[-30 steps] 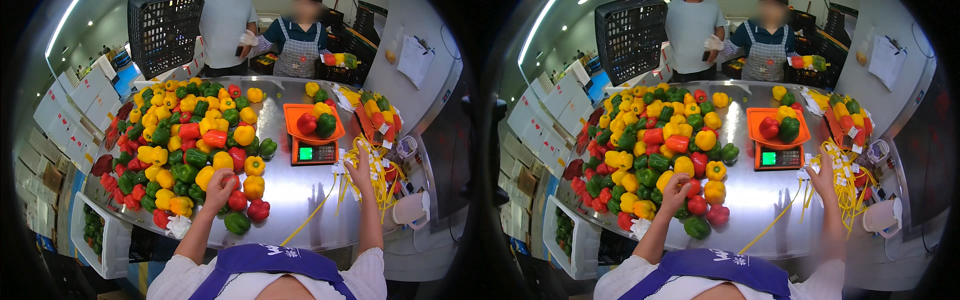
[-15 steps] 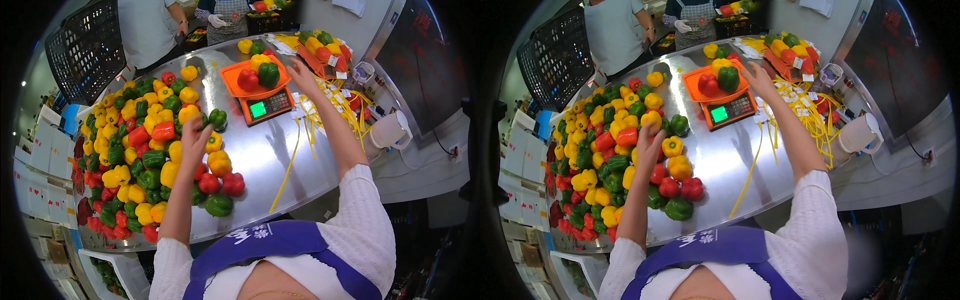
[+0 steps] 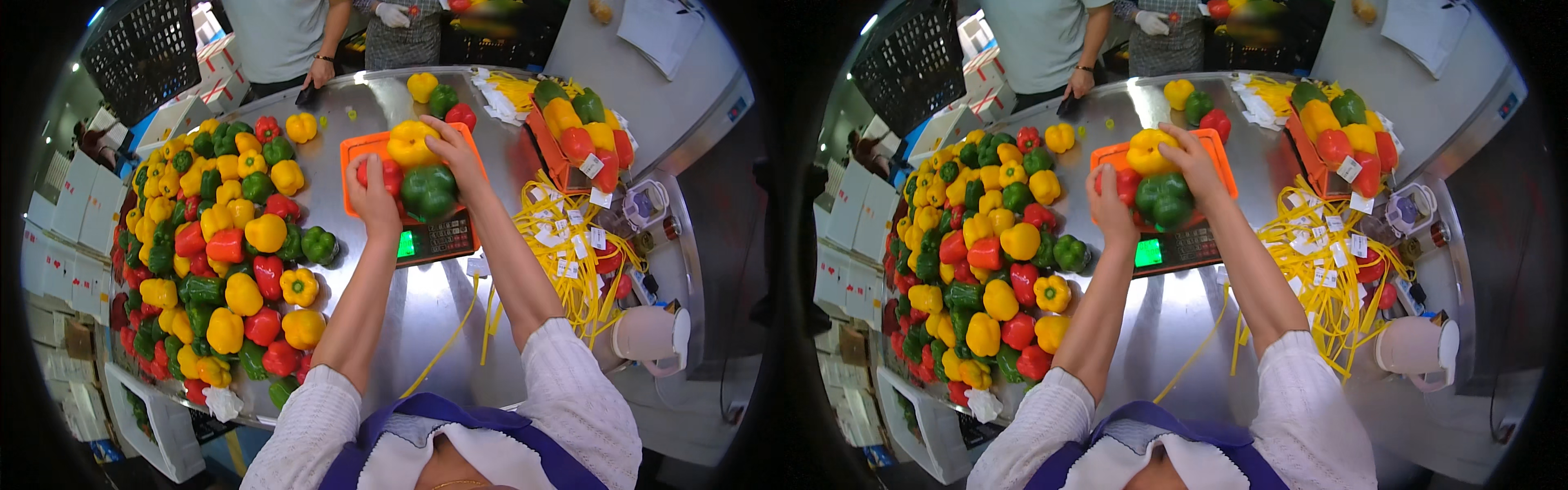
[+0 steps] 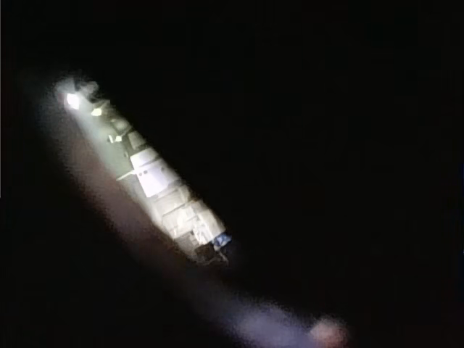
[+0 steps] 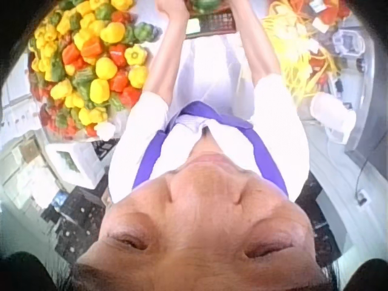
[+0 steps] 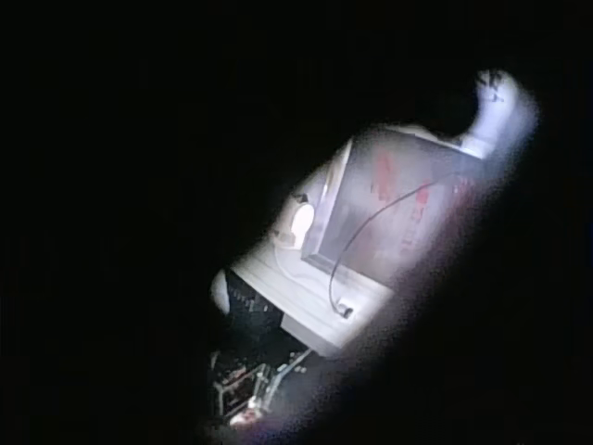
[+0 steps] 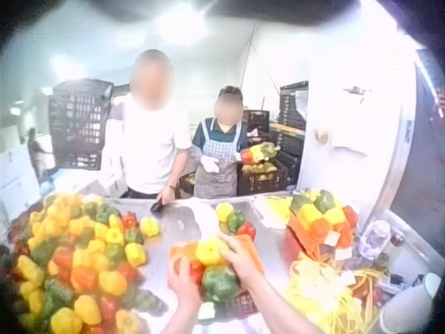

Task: The person sorts bell peppers by color from a large pile on a metal table. They pick individual peppers, place them on a digital scale, and then move them to a nearby area. The process is repeated continuously with red, yellow, green, and orange peppers.

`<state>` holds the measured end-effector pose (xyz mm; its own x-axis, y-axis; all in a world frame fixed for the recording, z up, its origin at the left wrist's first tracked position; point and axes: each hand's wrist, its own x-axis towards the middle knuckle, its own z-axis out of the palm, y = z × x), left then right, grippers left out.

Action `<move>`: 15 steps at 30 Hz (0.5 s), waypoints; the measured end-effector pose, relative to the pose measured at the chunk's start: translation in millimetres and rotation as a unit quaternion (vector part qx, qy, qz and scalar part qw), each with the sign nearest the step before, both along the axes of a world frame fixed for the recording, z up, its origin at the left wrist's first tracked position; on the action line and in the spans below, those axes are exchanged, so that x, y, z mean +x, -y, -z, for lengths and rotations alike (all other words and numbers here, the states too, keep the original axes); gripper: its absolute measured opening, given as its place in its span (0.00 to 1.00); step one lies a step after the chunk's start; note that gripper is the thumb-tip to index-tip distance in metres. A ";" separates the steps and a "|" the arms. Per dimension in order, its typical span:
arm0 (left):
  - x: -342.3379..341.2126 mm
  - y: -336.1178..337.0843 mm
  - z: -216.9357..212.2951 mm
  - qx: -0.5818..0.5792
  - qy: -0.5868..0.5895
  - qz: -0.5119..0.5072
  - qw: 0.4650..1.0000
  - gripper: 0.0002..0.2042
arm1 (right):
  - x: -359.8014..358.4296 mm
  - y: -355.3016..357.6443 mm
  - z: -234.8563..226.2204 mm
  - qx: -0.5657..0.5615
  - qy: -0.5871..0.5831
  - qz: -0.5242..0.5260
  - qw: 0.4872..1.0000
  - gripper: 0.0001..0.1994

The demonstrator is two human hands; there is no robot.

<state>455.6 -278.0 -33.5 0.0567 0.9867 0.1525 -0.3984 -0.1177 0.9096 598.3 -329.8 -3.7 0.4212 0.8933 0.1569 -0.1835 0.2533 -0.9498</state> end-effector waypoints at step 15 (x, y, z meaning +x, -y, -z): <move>-229.0 225.7 103.5 0.130 -0.342 0.190 0.911 0.24 | -184.9 241.5 142.8 -0.125 0.300 0.094 0.941 0.27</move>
<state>226.6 -503.7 -137.0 0.5560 0.8116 0.1795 0.1935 -0.3364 0.9216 413.4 -571.3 -146.5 0.4779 0.8526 0.2117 0.4301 -0.0170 -0.9026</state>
